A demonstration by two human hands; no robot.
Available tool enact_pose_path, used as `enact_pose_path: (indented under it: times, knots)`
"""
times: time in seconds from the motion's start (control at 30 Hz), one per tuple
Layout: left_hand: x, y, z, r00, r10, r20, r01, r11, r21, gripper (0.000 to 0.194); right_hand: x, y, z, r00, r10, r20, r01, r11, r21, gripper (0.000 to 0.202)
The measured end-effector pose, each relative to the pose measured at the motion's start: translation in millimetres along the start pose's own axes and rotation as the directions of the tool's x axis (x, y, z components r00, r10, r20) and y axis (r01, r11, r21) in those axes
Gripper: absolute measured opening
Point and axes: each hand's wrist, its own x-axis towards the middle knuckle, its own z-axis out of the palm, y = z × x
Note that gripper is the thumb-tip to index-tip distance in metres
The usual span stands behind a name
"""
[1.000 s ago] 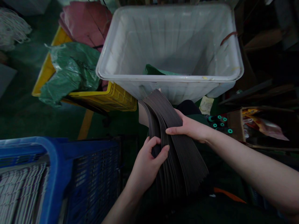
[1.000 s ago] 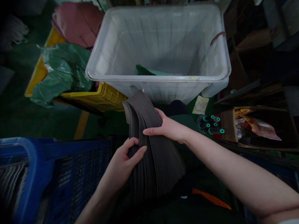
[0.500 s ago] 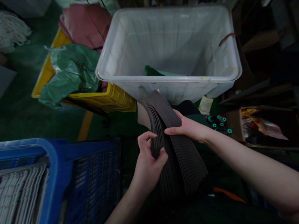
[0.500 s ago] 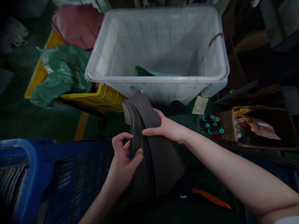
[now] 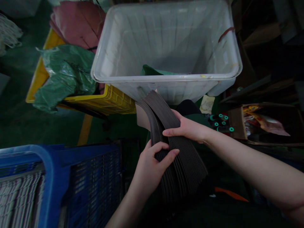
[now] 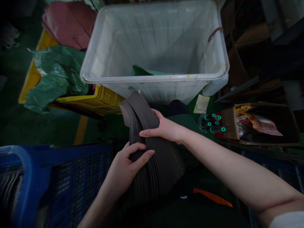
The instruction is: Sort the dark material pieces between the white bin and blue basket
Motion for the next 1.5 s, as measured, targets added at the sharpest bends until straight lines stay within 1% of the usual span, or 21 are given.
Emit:
enact_pose_path:
  times: [0.2,0.4,0.57,0.77,0.9,1.03,1.27,1.43,1.47,1.5]
  knots:
    - [0.8,0.1,-1.3,1.000,0.021,0.004,-0.021,0.999,0.024,0.022,0.2,1.5,-0.9,1.000,-0.006,0.002,0.006,1.000,0.000,0.102]
    - [2.4,1.5,-0.3,1.000,-0.001,-0.003,0.001,1.000,0.012,0.019,-0.2,2.1,-0.5,1.000,-0.013,0.000,0.013,1.000,-0.001,0.103]
    - [1.9,3.4,-0.3,1.000,0.012,0.006,-0.012,1.000,0.028,0.014,-0.1,2.7,-1.2,1.000,-0.008,-0.002,0.008,1.000,0.005,0.103]
    - [0.7,-0.1,-0.1,0.999,0.035,0.001,-0.035,0.997,0.074,0.012,-0.9,2.4,-1.8,1.000,-0.007,-0.001,0.008,1.000,0.015,0.100]
    - [-0.1,-0.7,-0.6,1.000,0.016,-0.011,-0.016,0.998,0.061,0.011,-0.7,1.6,-2.4,1.000,-0.010,0.008,0.009,1.000,0.025,0.099]
    - [-0.5,-1.2,-1.5,1.000,0.027,-0.004,-0.027,0.998,0.058,0.012,-0.1,0.9,-2.6,1.000,0.007,0.007,-0.007,0.999,0.033,0.098]
    - [-0.7,0.2,-1.8,0.999,0.025,-0.023,-0.024,0.997,0.077,0.014,-0.2,0.5,-2.5,0.999,0.030,0.018,-0.031,0.998,0.059,0.096]
    - [-4.3,-6.0,1.6,0.999,0.019,-0.041,-0.017,0.998,0.058,0.010,-0.9,0.9,-2.5,0.999,0.023,0.027,-0.025,0.997,0.071,0.093]
    - [-4.9,-7.5,2.6,0.998,0.013,-0.063,-0.011,0.999,0.034,0.014,-0.8,1.1,-2.3,1.000,0.017,0.025,-0.019,0.998,0.062,0.094]
    - [-5.3,-8.6,3.3,0.996,0.009,-0.091,-0.009,1.000,0.001,0.023,-0.6,1.3,-2.2,1.000,0.010,0.022,-0.011,0.999,0.053,0.095]
